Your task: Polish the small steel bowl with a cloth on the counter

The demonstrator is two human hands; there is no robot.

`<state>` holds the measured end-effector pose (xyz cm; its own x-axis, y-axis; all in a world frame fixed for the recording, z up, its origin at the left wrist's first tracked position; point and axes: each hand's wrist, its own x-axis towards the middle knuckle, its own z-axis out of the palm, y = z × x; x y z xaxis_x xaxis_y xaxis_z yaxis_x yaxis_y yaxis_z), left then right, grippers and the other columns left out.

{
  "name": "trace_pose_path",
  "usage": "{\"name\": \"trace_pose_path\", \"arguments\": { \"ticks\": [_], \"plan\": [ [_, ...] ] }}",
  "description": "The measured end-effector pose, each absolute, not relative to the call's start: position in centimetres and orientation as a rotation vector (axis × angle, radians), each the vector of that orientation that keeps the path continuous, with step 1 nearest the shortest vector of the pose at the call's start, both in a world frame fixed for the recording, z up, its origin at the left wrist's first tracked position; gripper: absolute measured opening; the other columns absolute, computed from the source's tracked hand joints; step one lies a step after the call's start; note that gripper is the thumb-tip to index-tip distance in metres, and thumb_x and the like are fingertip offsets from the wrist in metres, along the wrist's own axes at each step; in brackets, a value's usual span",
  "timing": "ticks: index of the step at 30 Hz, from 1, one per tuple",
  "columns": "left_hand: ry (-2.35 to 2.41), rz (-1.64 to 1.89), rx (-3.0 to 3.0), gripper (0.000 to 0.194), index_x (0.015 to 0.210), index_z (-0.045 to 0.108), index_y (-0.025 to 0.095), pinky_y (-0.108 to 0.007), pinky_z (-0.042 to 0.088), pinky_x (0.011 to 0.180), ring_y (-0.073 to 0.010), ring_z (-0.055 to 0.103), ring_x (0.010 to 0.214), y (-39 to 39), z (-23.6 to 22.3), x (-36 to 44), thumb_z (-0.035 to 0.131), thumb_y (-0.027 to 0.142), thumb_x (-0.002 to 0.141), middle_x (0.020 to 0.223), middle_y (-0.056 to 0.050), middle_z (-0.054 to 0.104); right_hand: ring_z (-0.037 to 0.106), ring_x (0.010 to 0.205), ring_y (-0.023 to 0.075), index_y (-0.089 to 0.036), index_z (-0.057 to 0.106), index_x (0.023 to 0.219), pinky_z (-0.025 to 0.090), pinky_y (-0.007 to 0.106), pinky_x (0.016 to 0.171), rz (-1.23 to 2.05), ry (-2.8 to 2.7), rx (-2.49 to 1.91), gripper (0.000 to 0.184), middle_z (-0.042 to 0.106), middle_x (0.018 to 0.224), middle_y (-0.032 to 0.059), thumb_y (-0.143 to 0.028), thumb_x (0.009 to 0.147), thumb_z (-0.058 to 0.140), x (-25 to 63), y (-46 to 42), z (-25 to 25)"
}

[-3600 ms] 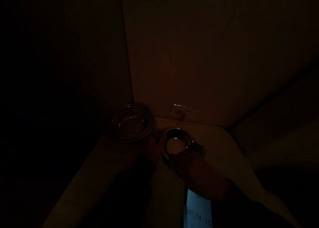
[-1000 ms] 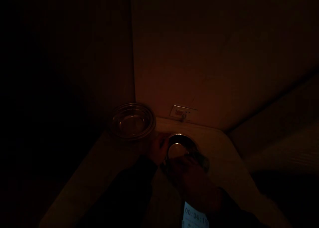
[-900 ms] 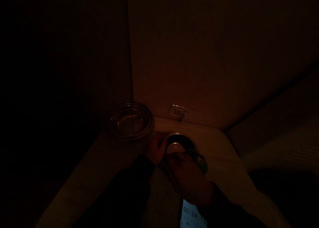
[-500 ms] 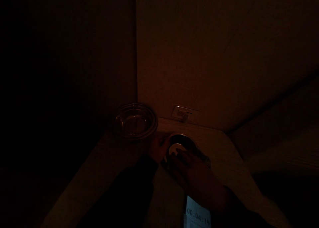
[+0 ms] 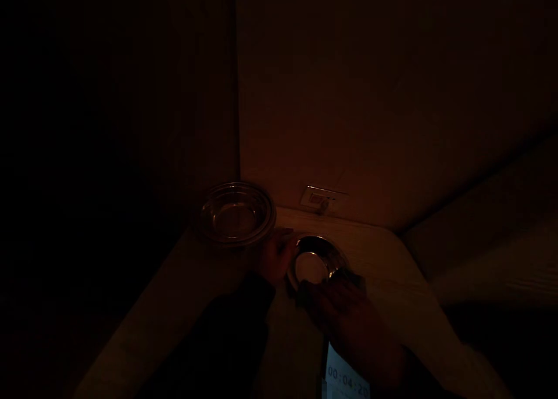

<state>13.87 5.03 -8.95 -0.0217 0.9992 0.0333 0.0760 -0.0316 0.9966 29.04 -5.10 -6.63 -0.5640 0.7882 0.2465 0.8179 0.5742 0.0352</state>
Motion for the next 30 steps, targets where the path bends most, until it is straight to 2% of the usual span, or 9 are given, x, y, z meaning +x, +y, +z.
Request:
{"name": "trace_pose_path", "arguments": {
  "ticks": [4,9,15,21,27,30],
  "plan": [
    [1.247,1.118,1.392,0.024,0.100,0.062,0.015,-0.033,0.049,0.088,-0.0205,0.065,0.096,4.8,-9.3,13.9,0.052,0.025,0.081,0.100,-0.009,0.071,0.061,0.084,0.0249,-0.012,0.053,0.122,0.049,0.040,0.077,-0.267,-2.562,-1.424,0.034,0.067,0.097,0.0126,-0.018,0.088,0.053,28.6,-4.8,-7.0],
    [1.204,1.130,1.432,0.030,0.108,0.061,0.014,-0.034,0.045,0.096,-0.0196,0.061,0.107,4.9,-10.0,14.0,0.044,0.021,0.085,0.113,-0.010,0.067,0.061,0.091,0.0263,-0.011,0.050,0.126,0.051,0.043,0.079,-0.127,-2.615,-1.389,0.037,0.066,0.105,0.0137,-0.019,0.089,0.049,28.3,-4.4,-6.3],
    [1.183,1.122,1.424,0.036,0.115,0.061,0.015,-0.038,0.040,0.104,-0.0211,0.056,0.117,5.0,-10.3,14.0,0.044,0.023,0.085,0.123,-0.010,0.062,0.055,0.110,0.0253,-0.011,0.048,0.127,0.046,0.047,0.093,-0.024,-2.599,-1.305,0.038,0.061,0.120,0.0146,-0.014,0.090,0.038,30.0,-4.9,-5.4],
    [1.161,1.161,1.368,0.034,0.112,0.064,0.017,-0.038,0.039,0.105,-0.0209,0.056,0.117,5.1,-10.7,14.0,0.047,0.023,0.083,0.122,-0.008,0.063,0.055,0.111,0.0247,-0.015,0.051,0.125,0.043,0.049,0.097,-0.002,-2.589,-1.318,0.040,0.062,0.120,0.0122,-0.010,0.087,0.041,31.1,-5.3,-5.7],
    [1.192,1.148,1.347,0.037,0.113,0.063,0.016,-0.036,0.042,0.102,-0.0203,0.057,0.115,5.1,-10.2,13.8,0.047,0.016,0.079,0.120,-0.008,0.064,0.054,0.112,0.0228,-0.017,0.053,0.125,0.039,0.049,0.100,0.115,-2.586,-1.325,0.044,0.062,0.119,0.0083,-0.007,0.084,0.042,29.9,-5.3,-5.7],
    [1.137,1.162,1.372,0.034,0.112,0.063,0.016,-0.035,0.042,0.101,-0.0192,0.058,0.113,5.1,-10.2,13.7,0.046,0.021,0.083,0.119,-0.007,0.065,0.054,0.112,0.0234,-0.017,0.054,0.124,0.039,0.048,0.100,0.136,-2.570,-1.310,0.043,0.062,0.121,0.0081,-0.008,0.083,0.043,29.6,-5.3,-5.4]
  ]
}}
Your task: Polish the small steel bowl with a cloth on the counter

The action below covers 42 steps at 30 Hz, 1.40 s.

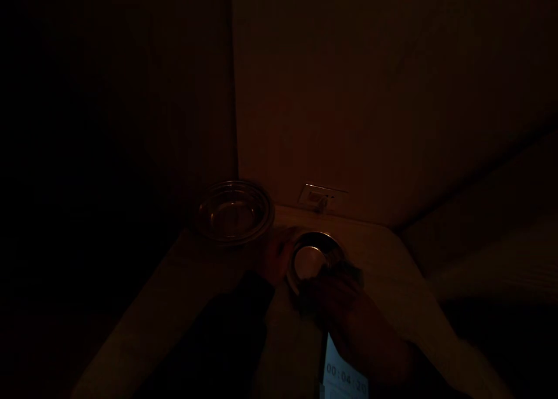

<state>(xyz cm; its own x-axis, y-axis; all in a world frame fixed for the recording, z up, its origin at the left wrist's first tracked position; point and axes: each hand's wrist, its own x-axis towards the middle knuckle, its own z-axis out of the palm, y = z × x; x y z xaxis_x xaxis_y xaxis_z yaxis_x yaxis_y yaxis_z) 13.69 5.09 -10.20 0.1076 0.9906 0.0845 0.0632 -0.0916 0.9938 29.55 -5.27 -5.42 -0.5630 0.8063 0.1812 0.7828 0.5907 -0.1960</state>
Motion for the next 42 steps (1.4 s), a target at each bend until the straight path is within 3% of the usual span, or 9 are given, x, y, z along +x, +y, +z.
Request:
{"name": "trace_pose_path", "arguments": {
  "ticks": [4,13,23,30,35,42],
  "plan": [
    [1.132,1.170,1.422,0.037,0.115,0.062,0.015,-0.036,0.041,0.103,-0.0200,0.056,0.117,5.1,-10.5,13.7,0.045,0.030,0.086,0.123,-0.008,0.063,0.055,0.110,0.0245,-0.017,0.056,0.121,0.040,0.048,0.098,0.097,-2.579,-1.313,0.041,0.061,0.121,0.0093,-0.008,0.083,0.044,29.6,-5.2,-5.2],
    [1.157,1.220,1.380,0.031,0.103,0.068,0.016,-0.036,0.047,0.095,-0.0205,0.063,0.103,4.9,-10.2,13.8,0.045,0.025,0.084,0.109,-0.008,0.070,0.058,0.099,0.0241,-0.016,0.058,0.117,0.044,0.044,0.093,0.027,-2.619,-1.407,0.033,0.066,0.108,0.0099,-0.011,0.086,0.048,28.9,-5.2,-5.1],
    [1.193,1.242,1.399,0.030,0.096,0.069,0.014,-0.036,0.047,0.093,-0.0212,0.064,0.100,5.1,-9.8,13.4,0.045,0.024,0.081,0.105,-0.010,0.071,0.056,0.094,0.0220,-0.016,0.060,0.097,0.046,0.033,0.081,0.140,-2.487,-1.628,0.018,0.066,0.094,0.0088,-0.014,0.092,0.043,24.0,-3.3,-5.7],
    [1.182,1.244,1.330,0.028,0.096,0.069,0.016,-0.035,0.047,0.093,-0.0201,0.064,0.100,5.1,-9.9,13.4,0.047,0.023,0.081,0.104,-0.008,0.071,0.056,0.095,0.0233,-0.016,0.056,0.115,0.045,0.035,0.081,0.161,-2.614,-1.500,0.026,0.066,0.100,0.0088,-0.017,0.091,0.047,26.3,-3.8,-4.8],
    [1.142,1.221,1.291,0.028,0.098,0.069,0.017,-0.035,0.048,0.093,-0.0204,0.064,0.101,5.3,-10.6,13.9,0.047,0.024,0.082,0.105,-0.007,0.071,0.056,0.094,0.0230,-0.020,0.058,0.110,0.044,0.037,0.082,0.209,-2.694,-1.472,0.023,0.065,0.100,0.0073,-0.017,0.091,0.046,27.9,-4.2,-3.9],
    [1.127,1.239,1.322,0.028,0.095,0.069,0.017,-0.037,0.047,0.094,-0.0208,0.064,0.101,5.2,-10.3,13.8,0.047,0.026,0.082,0.105,-0.008,0.071,0.055,0.099,0.0226,-0.014,0.057,0.107,0.042,0.037,0.088,0.238,-2.610,-1.548,0.023,0.063,0.104,0.0104,-0.020,0.094,0.039,25.4,-2.7,-4.3]
  ]
}}
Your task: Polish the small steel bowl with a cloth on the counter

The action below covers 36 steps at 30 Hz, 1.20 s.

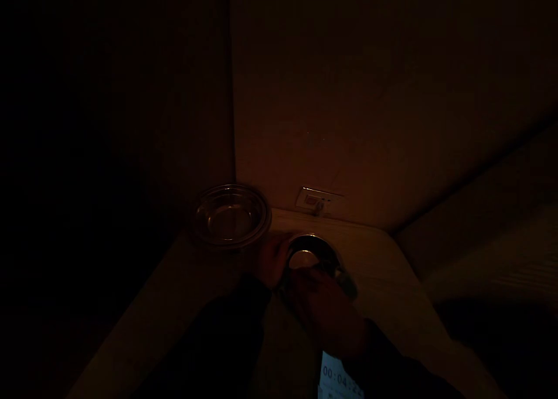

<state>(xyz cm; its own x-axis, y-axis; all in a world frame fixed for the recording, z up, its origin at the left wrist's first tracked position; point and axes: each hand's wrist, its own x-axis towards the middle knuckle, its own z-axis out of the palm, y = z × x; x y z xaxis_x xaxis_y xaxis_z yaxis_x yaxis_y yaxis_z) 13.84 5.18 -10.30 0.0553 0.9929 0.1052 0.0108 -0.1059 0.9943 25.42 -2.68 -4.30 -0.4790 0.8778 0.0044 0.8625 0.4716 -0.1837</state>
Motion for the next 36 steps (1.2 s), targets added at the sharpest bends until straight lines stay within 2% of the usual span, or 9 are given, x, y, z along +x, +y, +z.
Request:
{"name": "trace_pose_path", "arguments": {
  "ticks": [5,15,19,26,29,36],
  "plan": [
    [1.125,1.249,1.321,0.026,0.094,0.070,0.015,-0.037,0.047,0.094,-0.0213,0.064,0.101,5.3,-10.1,13.6,0.051,0.025,0.079,0.104,-0.009,0.071,0.056,0.097,0.0201,-0.013,0.057,0.107,0.043,0.033,0.086,0.257,-2.522,-1.607,0.025,0.063,0.102,0.0110,-0.021,0.095,0.037,24.4,-1.6,-4.6],
    [1.129,1.188,1.263,0.027,0.095,0.069,0.013,-0.034,0.049,0.091,-0.0195,0.066,0.097,5.1,-9.8,13.8,0.048,0.023,0.081,0.101,-0.009,0.072,0.054,0.104,0.0225,-0.018,0.057,0.116,0.036,0.041,0.095,0.329,-2.738,-1.453,0.028,0.066,0.104,0.0081,-0.025,0.094,0.041,28.3,-3.7,-3.6],
    [1.111,1.200,1.288,0.028,0.096,0.068,0.014,-0.033,0.049,0.091,-0.0191,0.065,0.098,5.0,-9.8,13.9,0.046,0.024,0.082,0.102,-0.008,0.072,0.053,0.104,0.0225,-0.020,0.058,0.113,0.035,0.042,0.094,0.331,-2.731,-1.432,0.027,0.065,0.106,0.0067,-0.024,0.095,0.039,28.1,-3.4,-3.6],
    [1.124,1.250,1.295,0.025,0.090,0.069,0.015,-0.037,0.049,0.090,-0.0212,0.066,0.095,5.3,-10.1,13.9,0.049,0.022,0.079,0.098,-0.009,0.073,0.053,0.107,0.0250,-0.014,0.059,0.111,0.038,0.043,0.093,0.204,-2.618,-1.563,0.028,0.063,0.112,0.0110,-0.022,0.094,0.038,24.7,-2.0,-4.5],
    [1.125,1.262,1.294,0.025,0.089,0.070,0.014,-0.037,0.051,0.088,-0.0216,0.067,0.093,5.2,-9.7,13.8,0.049,0.022,0.079,0.096,-0.009,0.073,0.053,0.109,0.0259,-0.013,0.056,0.117,0.038,0.044,0.094,0.168,-2.625,-1.539,0.030,0.062,0.116,0.0122,-0.022,0.094,0.040,24.9,-2.6,-4.8],
    [1.132,1.197,1.274,0.025,0.092,0.070,0.015,-0.033,0.051,0.087,-0.0194,0.067,0.094,5.1,-9.1,13.7,0.049,0.020,0.079,0.098,-0.007,0.073,0.054,0.109,0.0250,-0.018,0.053,0.122,0.035,0.046,0.099,0.152,-2.729,-1.321,0.032,0.064,0.117,0.0069,-0.023,0.091,0.049,29.1,-4.3,-5.2]
  ]
}}
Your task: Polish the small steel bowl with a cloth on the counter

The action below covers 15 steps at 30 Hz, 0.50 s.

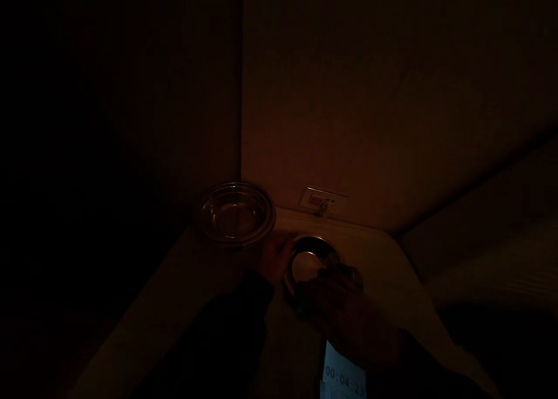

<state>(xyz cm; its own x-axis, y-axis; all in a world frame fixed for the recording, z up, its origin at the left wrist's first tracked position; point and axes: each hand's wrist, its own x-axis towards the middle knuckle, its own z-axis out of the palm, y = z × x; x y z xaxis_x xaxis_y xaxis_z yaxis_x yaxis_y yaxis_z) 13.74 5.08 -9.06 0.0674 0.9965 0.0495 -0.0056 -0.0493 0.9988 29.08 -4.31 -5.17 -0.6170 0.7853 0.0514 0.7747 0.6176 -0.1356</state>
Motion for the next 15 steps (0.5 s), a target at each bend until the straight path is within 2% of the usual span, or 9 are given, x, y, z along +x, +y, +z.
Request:
{"name": "trace_pose_path", "arguments": {
  "ticks": [8,15],
  "plan": [
    [1.142,1.238,1.280,0.027,0.093,0.070,0.014,-0.035,0.050,0.089,-0.0208,0.066,0.095,5.5,-10.0,13.7,0.049,0.025,0.080,0.099,-0.008,0.073,0.059,0.096,0.0258,-0.015,0.061,0.102,0.043,0.044,0.088,0.002,-2.631,-1.428,0.017,0.068,0.101,0.0091,-0.021,0.088,0.054,25.7,-3.2,-6.2],
    [1.149,1.201,1.228,0.025,0.092,0.070,0.013,-0.034,0.048,0.090,-0.0208,0.066,0.096,5.6,-9.5,13.6,0.050,0.020,0.079,0.099,-0.009,0.073,0.059,0.098,0.0242,-0.013,0.054,0.120,0.044,0.042,0.089,0.041,-2.648,-1.283,0.031,0.066,0.109,0.0103,-0.020,0.090,0.051,28.0,-3.9,-6.0]
  ]
}}
